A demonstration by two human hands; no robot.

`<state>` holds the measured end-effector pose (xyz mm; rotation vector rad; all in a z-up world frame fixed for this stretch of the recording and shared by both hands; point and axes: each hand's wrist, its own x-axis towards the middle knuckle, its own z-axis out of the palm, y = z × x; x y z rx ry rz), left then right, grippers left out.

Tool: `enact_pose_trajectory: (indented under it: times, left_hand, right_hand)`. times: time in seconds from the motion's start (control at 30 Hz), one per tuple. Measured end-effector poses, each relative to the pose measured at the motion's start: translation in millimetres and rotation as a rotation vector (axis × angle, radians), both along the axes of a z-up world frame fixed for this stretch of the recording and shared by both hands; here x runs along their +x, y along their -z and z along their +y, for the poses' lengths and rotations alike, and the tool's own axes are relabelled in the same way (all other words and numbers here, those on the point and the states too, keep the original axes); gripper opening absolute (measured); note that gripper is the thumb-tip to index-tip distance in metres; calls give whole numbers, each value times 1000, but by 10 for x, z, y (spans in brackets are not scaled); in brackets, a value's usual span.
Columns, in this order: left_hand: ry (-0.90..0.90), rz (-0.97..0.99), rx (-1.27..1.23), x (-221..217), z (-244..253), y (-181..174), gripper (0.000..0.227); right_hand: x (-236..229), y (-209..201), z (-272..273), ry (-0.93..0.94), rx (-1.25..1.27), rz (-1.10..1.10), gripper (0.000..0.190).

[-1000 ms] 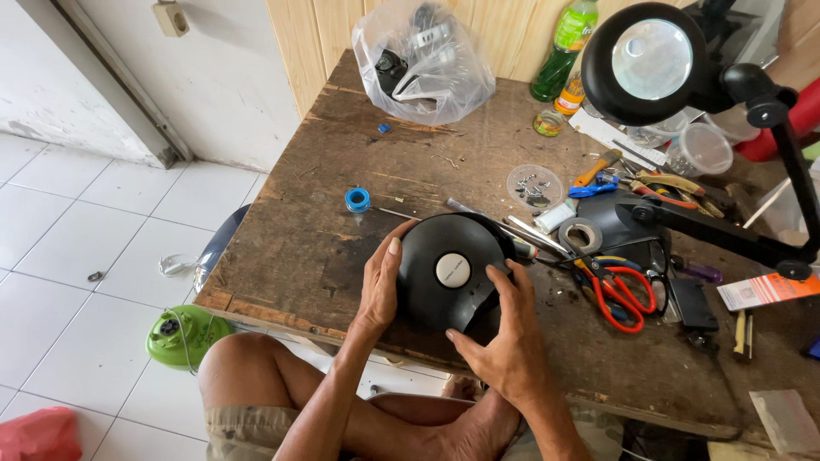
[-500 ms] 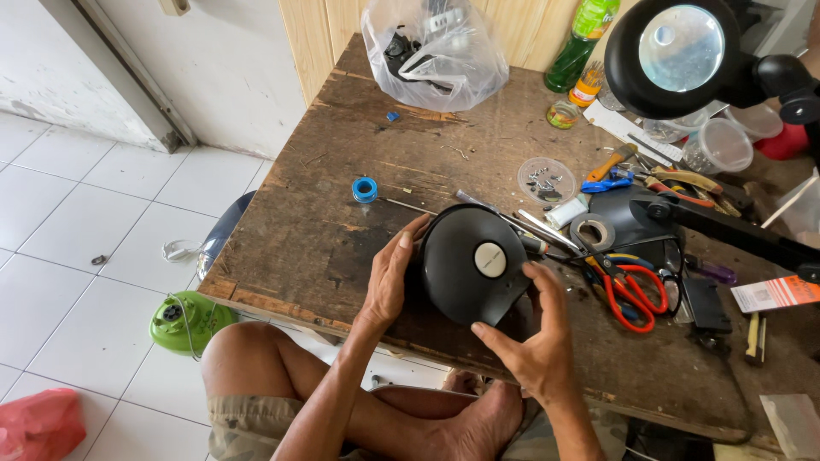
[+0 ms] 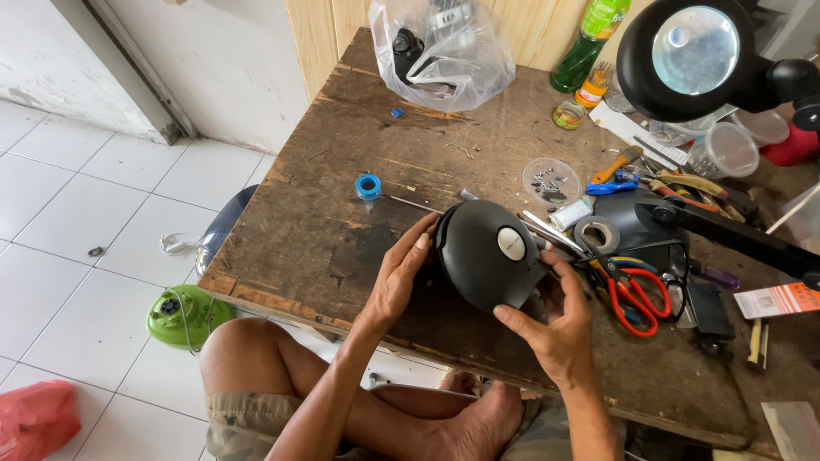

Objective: The person assembles a small black electronic device by hand, fitting a circular base and a side panel together. They repeatedly align and press the parts to secure the assembly on a cluttered workbench.

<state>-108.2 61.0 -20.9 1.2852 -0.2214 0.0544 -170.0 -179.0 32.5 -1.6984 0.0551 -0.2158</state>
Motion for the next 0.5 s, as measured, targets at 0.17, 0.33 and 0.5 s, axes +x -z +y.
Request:
enact_pose_trajectory:
  times: [0.17, 0.33, 0.5]
  left_hand:
    - [50, -1, -21, -53, -44, 4, 71]
    - [38, -49, 4, -80, -35, 78, 70]
    - [18, -66, 24, -80, -55, 80, 68]
  right_hand:
    - [108, 30, -66, -14, -139, -78, 98]
    - [109, -124, -73, -18, -291, -137, 91]
    - [143, -57, -164, -29, -233, -127, 93]
